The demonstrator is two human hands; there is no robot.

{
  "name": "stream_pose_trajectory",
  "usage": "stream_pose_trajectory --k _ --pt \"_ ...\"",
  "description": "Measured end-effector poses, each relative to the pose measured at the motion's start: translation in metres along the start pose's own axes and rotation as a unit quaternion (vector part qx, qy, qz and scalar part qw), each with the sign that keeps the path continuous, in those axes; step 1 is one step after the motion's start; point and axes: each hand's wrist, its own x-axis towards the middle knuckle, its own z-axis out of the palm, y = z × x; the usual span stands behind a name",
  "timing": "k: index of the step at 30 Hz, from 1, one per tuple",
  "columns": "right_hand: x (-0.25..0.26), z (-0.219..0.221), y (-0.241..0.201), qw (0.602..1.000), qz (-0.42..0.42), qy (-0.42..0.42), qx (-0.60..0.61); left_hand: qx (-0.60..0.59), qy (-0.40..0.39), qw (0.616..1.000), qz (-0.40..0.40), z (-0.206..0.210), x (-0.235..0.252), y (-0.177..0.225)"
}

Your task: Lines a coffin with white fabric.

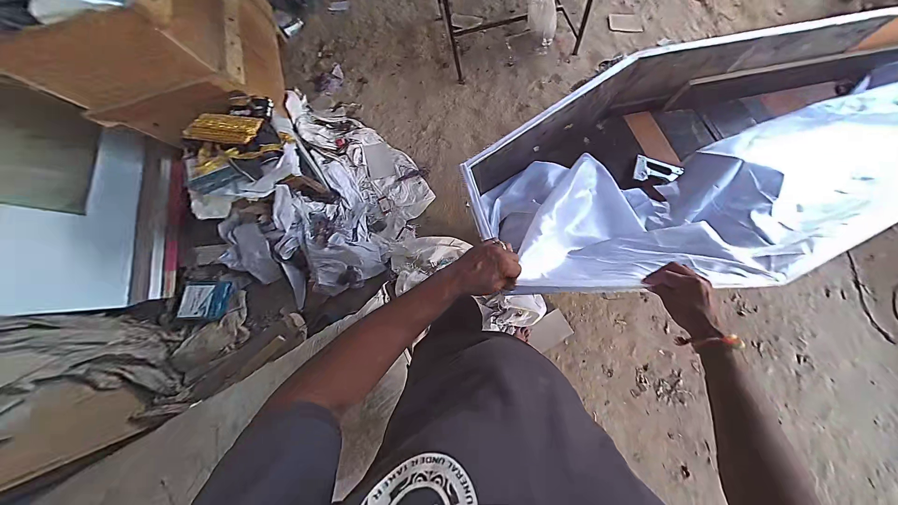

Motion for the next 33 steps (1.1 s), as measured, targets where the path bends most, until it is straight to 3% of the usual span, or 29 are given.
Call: stream_pose_trajectory --k 5,12,19,24,33 --pt "-0.001 0.003 0.008 1.000 0.001 0.005 0.014 0.020 -0.066 0.997 0.016 -0.009 0.009 0.007" --pt "-0.003 0.006 0.013 1.000 0.006 0.013 0.024 0.047 0.006 0.998 0.039 -0.001 -0.003 0.007" --pt "-0.004 0.008 0.013 0.999 0.008 0.023 0.023 -0.042 0.049 0.998 -0.021 0.015 -0.014 0.010" --pt "-0.001 0.007 0.007 1.000 0.013 0.011 -0.008 -0.031 0.059 0.997 -0.042 0.018 -0.017 0.014" --pt "-0.008 0.005 -0.007 0.997 0.062 0.027 0.029 0.014 0.105 0.994 -0.004 0.026 -0.013 0.004"
